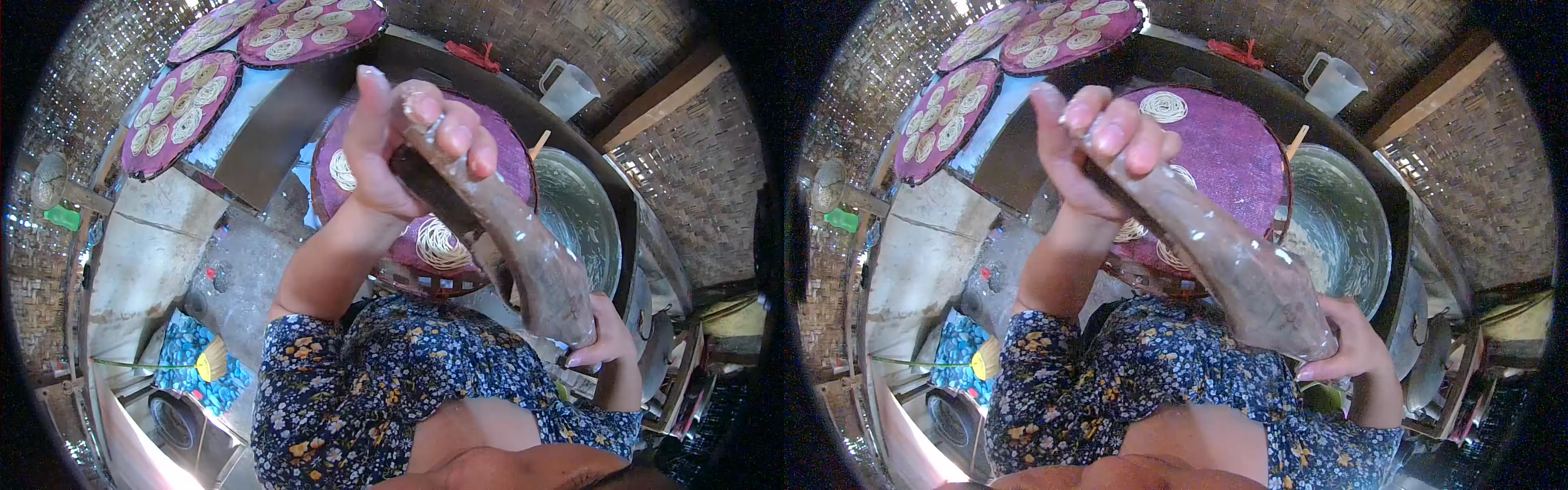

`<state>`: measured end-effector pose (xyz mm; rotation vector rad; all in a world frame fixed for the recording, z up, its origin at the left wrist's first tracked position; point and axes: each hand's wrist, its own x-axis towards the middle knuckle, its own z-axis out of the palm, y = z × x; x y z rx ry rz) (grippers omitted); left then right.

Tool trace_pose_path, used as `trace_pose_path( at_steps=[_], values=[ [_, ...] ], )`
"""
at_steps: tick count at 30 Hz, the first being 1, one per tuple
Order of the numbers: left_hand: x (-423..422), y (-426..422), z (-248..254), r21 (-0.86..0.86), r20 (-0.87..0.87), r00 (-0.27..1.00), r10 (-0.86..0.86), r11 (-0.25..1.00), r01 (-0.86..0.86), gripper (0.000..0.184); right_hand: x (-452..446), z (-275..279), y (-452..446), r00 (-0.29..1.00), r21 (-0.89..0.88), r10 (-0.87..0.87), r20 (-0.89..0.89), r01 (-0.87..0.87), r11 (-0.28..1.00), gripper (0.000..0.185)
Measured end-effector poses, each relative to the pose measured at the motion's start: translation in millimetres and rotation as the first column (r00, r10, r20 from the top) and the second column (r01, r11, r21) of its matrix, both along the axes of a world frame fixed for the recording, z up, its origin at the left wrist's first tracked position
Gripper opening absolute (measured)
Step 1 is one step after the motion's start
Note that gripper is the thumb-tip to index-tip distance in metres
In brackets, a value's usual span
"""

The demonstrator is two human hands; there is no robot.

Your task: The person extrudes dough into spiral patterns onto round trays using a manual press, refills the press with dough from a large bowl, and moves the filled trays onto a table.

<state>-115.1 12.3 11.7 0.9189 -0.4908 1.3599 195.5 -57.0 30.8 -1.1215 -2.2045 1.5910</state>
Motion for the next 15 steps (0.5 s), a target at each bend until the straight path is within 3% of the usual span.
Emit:
trace_pose_path(
  at_steps=[2, 5, 6, 8, 9, 10, 12, 15],
  values=[
    [6.7, 10.5, -4.9, 0.001, 0.055, 0.993, -0.102, 0.995, 0.102, 0.054, 3.6, 3.2, -0.8, 0.999, -0.015, -0.041, 0.028, 0.041, 0.999, 0.074],
    [9.2, 27.0, -14.1, -0.229, 0.122, 0.942, -0.314, 0.914, 0.334, 0.061, 7.6, 0.4, -2.7, 0.990, -0.108, -0.139, 0.027, 0.141, 0.984, 0.074],
    [14.6, 24.4, -7.9, -0.475, -0.043, 0.965, -0.258, 0.855, 0.208, 0.070, 8.8, -2.0, -2.4, 0.989, -0.118, -0.148, 0.026, 0.150, 0.982, 0.074],
    [22.4, 40.9, -46.3, -0.595, -0.279, 0.810, -0.515, 0.755, 0.275, 0.065, 9.9, -8.6, 0.8, 0.985, -0.136, -0.169, 0.017, 0.170, 0.976, 0.075],
    [29.3, 41.6, -68.8, -0.466, -0.620, 0.713, -0.328, 0.885, 0.001, 0.056, 11.2, -11.0, 1.6, 0.986, -0.132, -0.167, 0.011, 0.166, 0.977, 0.076],
    [36.2, 40.2, -87.5, -0.291, -0.823, 0.547, -0.152, 0.941, -0.175, 0.054, 12.3, -13.2, 2.4, 0.986, -0.129, -0.164, 0.005, 0.163, 0.978, 0.077],
    [48.8, 39.0, -111.0, -0.073, -0.939, 0.343, 0.037, 0.951, -0.302, 0.051, 12.4, -14.7, 4.5, 0.987, -0.096, -0.158, -0.010, 0.156, 0.983, 0.079],
    [52.5, 37.4, -122.9, 0.030, -0.971, 0.217, 0.101, 0.951, -0.308, 0.047, 9.4, -15.1, 8.0, 0.990, -0.034, -0.137, -0.026, 0.136, 0.990, 0.080]
  ],
)
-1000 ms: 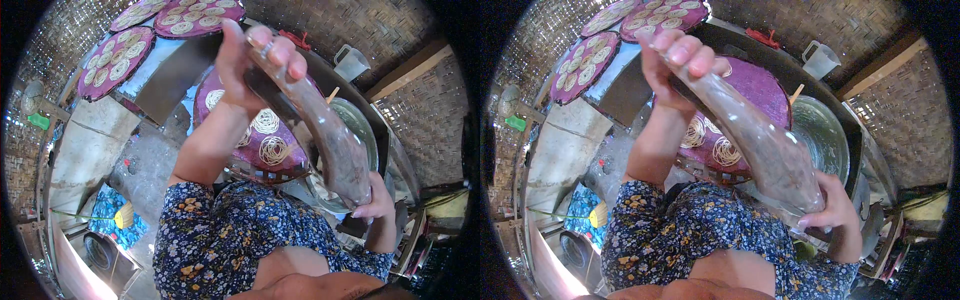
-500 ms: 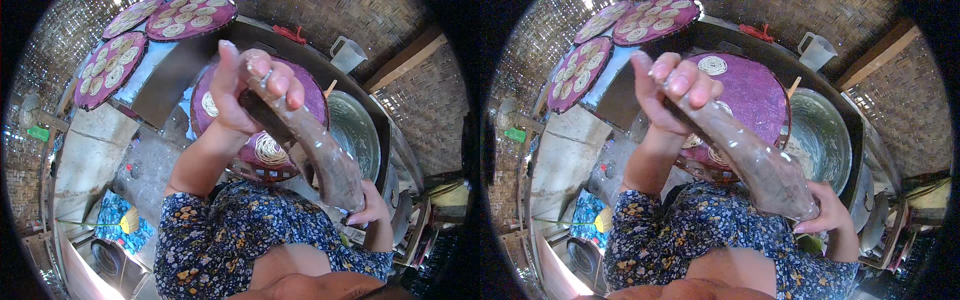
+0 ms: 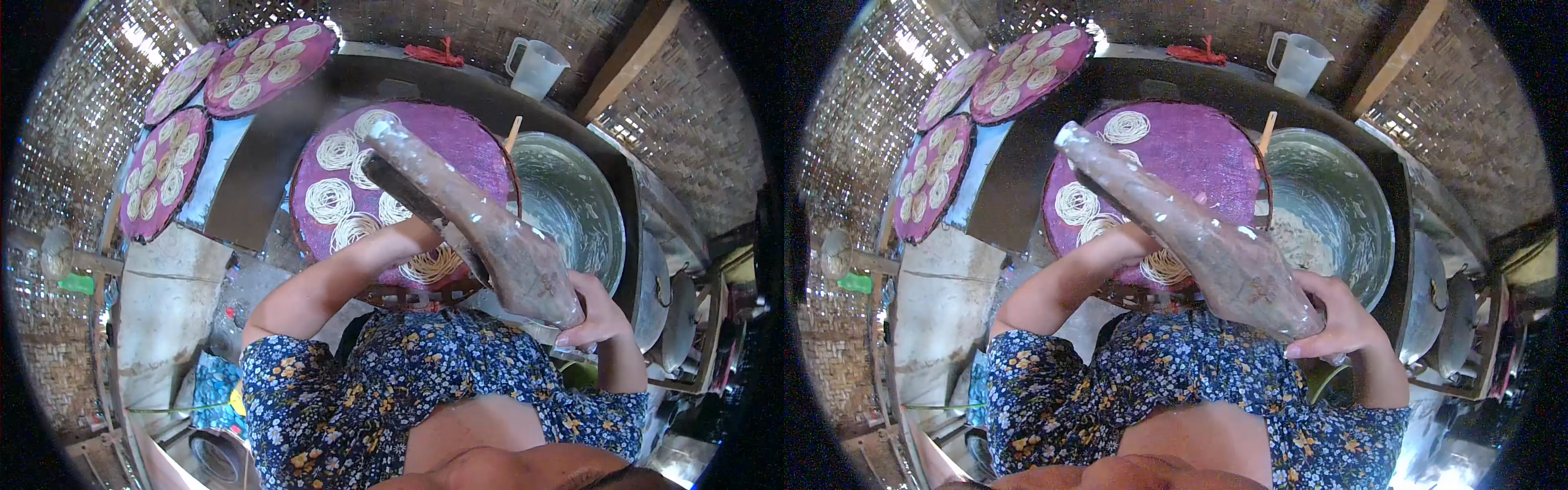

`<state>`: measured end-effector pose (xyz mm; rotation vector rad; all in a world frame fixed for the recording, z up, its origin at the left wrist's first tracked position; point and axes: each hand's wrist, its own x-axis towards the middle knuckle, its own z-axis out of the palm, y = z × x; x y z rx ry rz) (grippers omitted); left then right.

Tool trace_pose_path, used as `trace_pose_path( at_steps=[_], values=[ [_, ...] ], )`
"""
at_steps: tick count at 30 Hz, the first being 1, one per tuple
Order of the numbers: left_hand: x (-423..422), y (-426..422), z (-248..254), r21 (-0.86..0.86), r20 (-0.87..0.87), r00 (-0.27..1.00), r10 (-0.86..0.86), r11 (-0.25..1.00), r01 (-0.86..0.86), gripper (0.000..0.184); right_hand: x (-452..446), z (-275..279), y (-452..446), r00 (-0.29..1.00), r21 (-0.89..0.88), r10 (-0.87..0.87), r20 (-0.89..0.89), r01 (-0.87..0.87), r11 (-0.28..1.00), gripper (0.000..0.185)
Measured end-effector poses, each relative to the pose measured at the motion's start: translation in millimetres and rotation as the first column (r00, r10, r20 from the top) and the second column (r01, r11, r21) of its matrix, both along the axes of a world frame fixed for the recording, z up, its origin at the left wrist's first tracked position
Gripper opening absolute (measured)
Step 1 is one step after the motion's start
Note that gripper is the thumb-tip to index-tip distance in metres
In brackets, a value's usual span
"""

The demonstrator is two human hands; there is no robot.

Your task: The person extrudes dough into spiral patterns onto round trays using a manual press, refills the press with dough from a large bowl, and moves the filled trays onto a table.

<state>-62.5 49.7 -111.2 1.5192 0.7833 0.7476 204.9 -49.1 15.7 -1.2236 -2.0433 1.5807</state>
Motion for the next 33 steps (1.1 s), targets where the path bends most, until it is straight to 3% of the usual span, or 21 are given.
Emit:
trace_pose_path(
  at_steps=[6, 9, 10, 11, 15, 18, 21, 23, 24, 25, 26, 27, 28, 30, 32, 33],
  values=[
    [-16.7, -13.7, 0.6, 0.122, -0.210, 0.972, -0.106, 0.983, 0.133, 0.038, -3.1, -3.1, 6.2, 0.994, -0.033, -0.065, -0.086, 0.063, 0.997, 0.082],
    [-14.6, -13.2, 10.5, 0.223, -0.281, 0.957, 0.067, 0.975, -0.003, 0.034, -1.1, -6.9, 8.8, 0.980, -0.085, -0.156, -0.123, 0.146, 0.986, 0.083],
    [-13.8, -14.1, 19.4, 0.133, -0.292, 0.951, 0.097, 0.989, -0.060, 0.033, 2.1, -8.1, 10.1, 0.978, -0.099, -0.174, -0.117, 0.163, 0.982, 0.083],
    [-14.0, -14.9, 16.8, 0.226, -0.287, 0.948, 0.140, 0.971, -0.075, 0.033, 4.9, -9.5, 11.1, 0.975, -0.112, -0.191, -0.110, 0.179, 0.977, 0.083],
    [-39.9, -29.0, 27.2, 0.627, -0.581, 0.781, 0.229, 0.738, 0.250, 0.032, 13.7, -16.8, 11.9, 0.926, -0.196, -0.315, -0.209, 0.276, 0.941, 0.080],
    [-49.7, -32.3, 35.6, 0.736, -0.629, 0.677, 0.382, 0.572, 0.361, 0.036, 16.1, -17.5, 10.8, 0.886, -0.163, -0.387, -0.256, 0.355, 0.921, 0.070],
    [-58.6, -19.8, 45.8, 0.770, -0.621, 0.567, 0.542, 0.557, 0.311, 0.045, 19.2, -11.8, 12.6, 0.895, -0.226, -0.349, -0.277, 0.292, 0.929, 0.076],
    [-61.5, 3.0, 53.6, 0.880, -0.439, 0.604, 0.665, 0.454, 0.139, 0.060, 9.4, -9.3, 14.7, 0.883, -0.265, -0.358, -0.304, 0.282, 0.922, 0.077],
    [-56.8, 18.1, 64.0, 0.622, -0.180, 0.882, 0.436, 0.745, -0.241, 0.069, 2.7, -7.7, 15.5, 0.877, -0.285, -0.361, -0.317, 0.275, 0.918, 0.077],
    [-48.4, 31.5, 81.8, 0.126, 0.249, 0.917, 0.312, 0.928, -0.350, 0.077, -2.9, -6.8, 17.6, 0.892, -0.293, -0.333, -0.305, 0.245, 0.924, 0.078],
    [-41.9, 35.6, 117.5, -0.101, 0.624, 0.765, 0.160, 0.987, -0.123, 0.089, -8.6, -5.9, 20.7, 0.908, -0.299, -0.301, -0.292, 0.212, 0.930, 0.078],
    [-36.2, 40.6, 139.8, -0.219, 0.821, 0.558, 0.123, 0.970, 0.107, 0.091, -13.3, -4.8, 24.1, 0.923, -0.303, -0.266, -0.277, 0.179, 0.936, 0.079],
    [-35.7, 46.9, 149.7, -0.087, 0.901, 0.431, -0.042, 0.958, 0.274, 0.084, -17.4, -3.0, 27.5, 0.923, -0.344, -0.247, -0.295, 0.139, 0.929, 0.081],
    [-31.7, 61.0, 153.2, 0.070, 0.961, 0.222, -0.167, 0.919, 0.387, 0.077, -23.3, -1.3, 34.5, 0.918, -0.421, -0.215, -0.333, 0.059, 0.905, 0.084],
    [-24.0, 81.7, 148.3, 0.342, 0.917, 0.003, -0.399, 0.791, 0.506, 0.088, 0.0, -7.2, 44.4, 0.956, -0.458, -0.164, -0.242, 0.036, 0.888, 0.094],
    [-14.4, 67.3, 150.0, -0.258, 0.902, 0.372, 0.220, 0.965, 0.054, 0.086, 2.3, -5.1, 47.5, 0.962, -0.483, -0.179, -0.207, 0.058, 0.874, 0.097]
  ],
)
